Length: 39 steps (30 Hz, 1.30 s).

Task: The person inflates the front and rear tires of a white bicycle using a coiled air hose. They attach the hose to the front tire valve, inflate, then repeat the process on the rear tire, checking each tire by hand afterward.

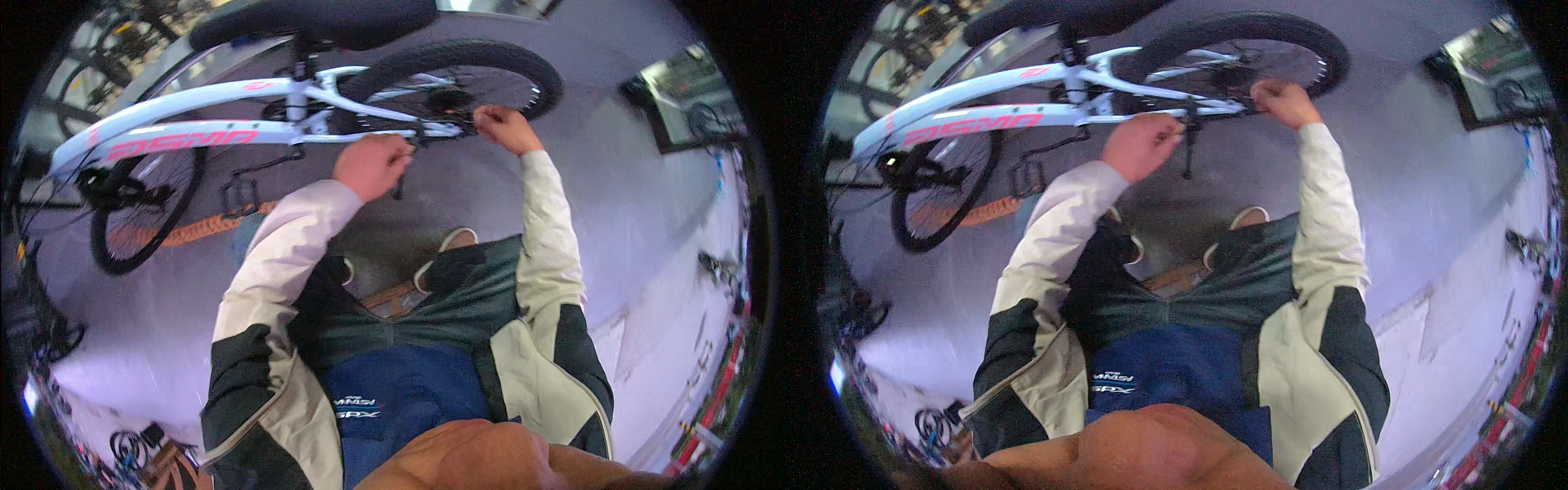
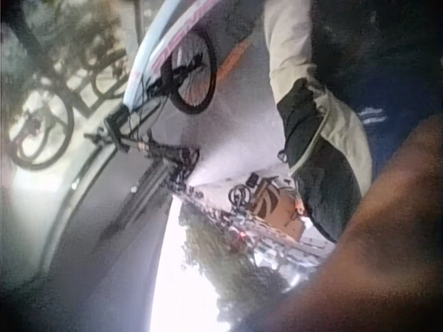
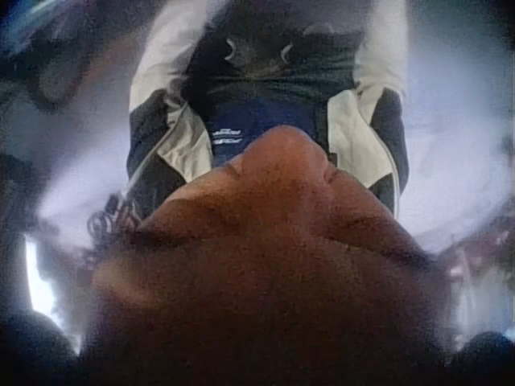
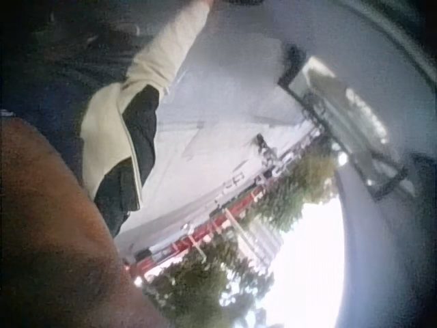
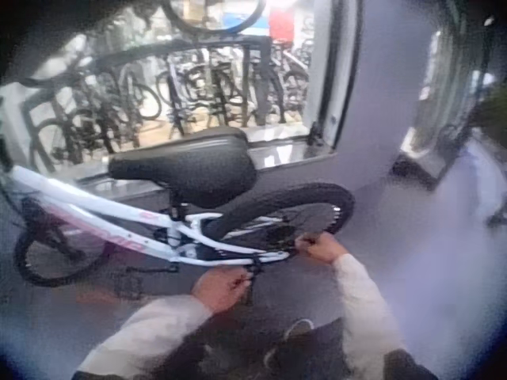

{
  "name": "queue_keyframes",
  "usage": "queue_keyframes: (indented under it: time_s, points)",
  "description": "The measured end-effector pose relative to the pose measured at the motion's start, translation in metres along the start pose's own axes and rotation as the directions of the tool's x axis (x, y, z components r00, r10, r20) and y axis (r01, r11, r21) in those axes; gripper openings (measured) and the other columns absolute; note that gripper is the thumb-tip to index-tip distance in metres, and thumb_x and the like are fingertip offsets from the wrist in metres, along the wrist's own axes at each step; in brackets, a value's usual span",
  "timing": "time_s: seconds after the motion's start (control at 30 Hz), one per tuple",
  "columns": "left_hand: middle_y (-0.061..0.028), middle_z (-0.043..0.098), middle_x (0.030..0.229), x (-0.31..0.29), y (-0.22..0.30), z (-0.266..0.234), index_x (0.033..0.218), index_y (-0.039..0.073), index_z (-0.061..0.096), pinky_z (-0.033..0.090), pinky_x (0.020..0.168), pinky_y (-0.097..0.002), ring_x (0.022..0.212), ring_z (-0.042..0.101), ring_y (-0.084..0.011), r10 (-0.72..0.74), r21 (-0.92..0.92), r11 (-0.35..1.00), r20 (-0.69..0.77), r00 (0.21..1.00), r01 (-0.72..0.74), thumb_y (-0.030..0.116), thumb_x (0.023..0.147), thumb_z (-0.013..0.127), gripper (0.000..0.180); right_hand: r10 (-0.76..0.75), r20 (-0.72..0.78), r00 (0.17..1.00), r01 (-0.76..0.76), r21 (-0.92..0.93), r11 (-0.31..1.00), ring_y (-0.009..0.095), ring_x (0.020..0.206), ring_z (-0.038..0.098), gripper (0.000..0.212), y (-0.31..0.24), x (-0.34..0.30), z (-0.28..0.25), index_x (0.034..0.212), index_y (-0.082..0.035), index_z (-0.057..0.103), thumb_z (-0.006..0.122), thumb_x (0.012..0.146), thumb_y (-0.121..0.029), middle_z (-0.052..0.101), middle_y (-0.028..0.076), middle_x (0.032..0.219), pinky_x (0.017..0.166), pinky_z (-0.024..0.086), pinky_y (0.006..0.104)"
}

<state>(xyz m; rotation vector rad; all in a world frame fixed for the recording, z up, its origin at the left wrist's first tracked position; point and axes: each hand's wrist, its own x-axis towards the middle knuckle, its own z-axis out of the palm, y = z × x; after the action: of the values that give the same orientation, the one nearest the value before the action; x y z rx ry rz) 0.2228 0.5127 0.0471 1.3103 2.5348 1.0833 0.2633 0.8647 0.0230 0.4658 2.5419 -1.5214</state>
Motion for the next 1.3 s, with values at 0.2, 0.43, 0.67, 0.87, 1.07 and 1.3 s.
queue_keyframes:
  time_s: [0.2,0.43,0.67,0.87,1.07,1.3]
  points:
    - [-0.0119,0.07,0.098,-0.01,0.017,0.001,0.102,0.012,0.07,0.053,0.085,-0.0485,0.098,0.065,-0.0362,0.14,0.059,0.988,-0.001,0.99,-0.14,0.027,0.09,0.069,0.019,-0.215,0.333,0.918,0.127,0.266,0.956,0.009,0.082,0.06,0.036,-0.074,-0.047,0.09,0.127,-0.008,0.061,0.064,0.103,-0.034,0.064,0.001,0.095,0.064,0.053,0.0274]
    - [-0.0122,0.064,0.119,-0.057,0.041,-0.076,0.117,0.009,0.068,0.049,0.1,-0.0466,0.114,0.06,-0.0379,0.156,0.166,0.98,-0.291,0.944,-0.111,0.022,0.081,0.08,0.041,-0.313,0.244,0.918,0.39,-0.402,0.828,0.016,0.073,0.064,0.029,-0.035,-0.01,0.139,0.097,-0.003,0.068,0.076,0.092,-0.03,0.068,0.01,0.079,0.069,0.053,0.0363]
    - [-0.0139,0.07,0.112,-0.133,0.085,-0.258,0.111,0.006,0.069,0.05,0.097,-0.045,0.109,0.063,-0.0359,0.414,0.636,0.756,-0.649,0.639,0.156,0.018,0.08,0.081,0.035,-0.224,0.56,0.798,0.564,-0.561,0.607,0.034,0.09,0.073,0.036,0.026,0.033,0.193,0.103,-0.008,0.077,0.082,0.079,-0.035,0.075,0.018,0.093,0.084,0.056,0.0435]
    - [-0.0202,0.042,0.155,-0.158,0.086,-0.345,0.154,0.014,0.038,0.038,0.116,-0.0498,0.144,0.041,-0.0416,-0.382,0.321,0.272,-0.829,0.408,0.907,0.063,0.087,0.069,0.089,-0.067,0.621,0.781,0.566,-0.659,0.495,0.038,0.096,0.072,0.04,0.063,0.028,0.247,0.103,-0.011,0.079,0.08,0.079,-0.043,0.075,0.018,0.099,0.086,0.057,0.0453]
    - [-0.0288,0.056,0.14,-0.174,0.037,-0.375,0.15,0.003,0.04,0.047,0.108,-0.0464,0.127,0.059,-0.0436,-0.49,0.204,0.187,-0.828,0.271,0.961,0.067,0.081,0.068,0.098,-0.098,0.5,0.861,0.495,-0.775,0.394,0.035,0.1,0.072,0.035,0.098,0.041,0.265,0.105,-0.014,0.079,0.076,0.084,-0.041,0.076,0.016,0.104,0.087,0.058,0.0467]
    - [-0.0294,0.066,0.126,-0.179,0.01,-0.401,0.139,-0.01,0.048,0.052,0.101,-0.0416,0.119,0.065,-0.0394,-0.521,0.283,0.219,-0.775,0.357,0.934,0.066,0.077,0.075,0.101,0.227,0.473,0.851,0.196,-0.689,0.698,0.026,0.071,0.074,0.039,0.1,0.053,0.237,0.106,-0.009,0.077,0.076,0.087,-0.044,0.075,0.016,0.088,0.067,0.06,0.0391]
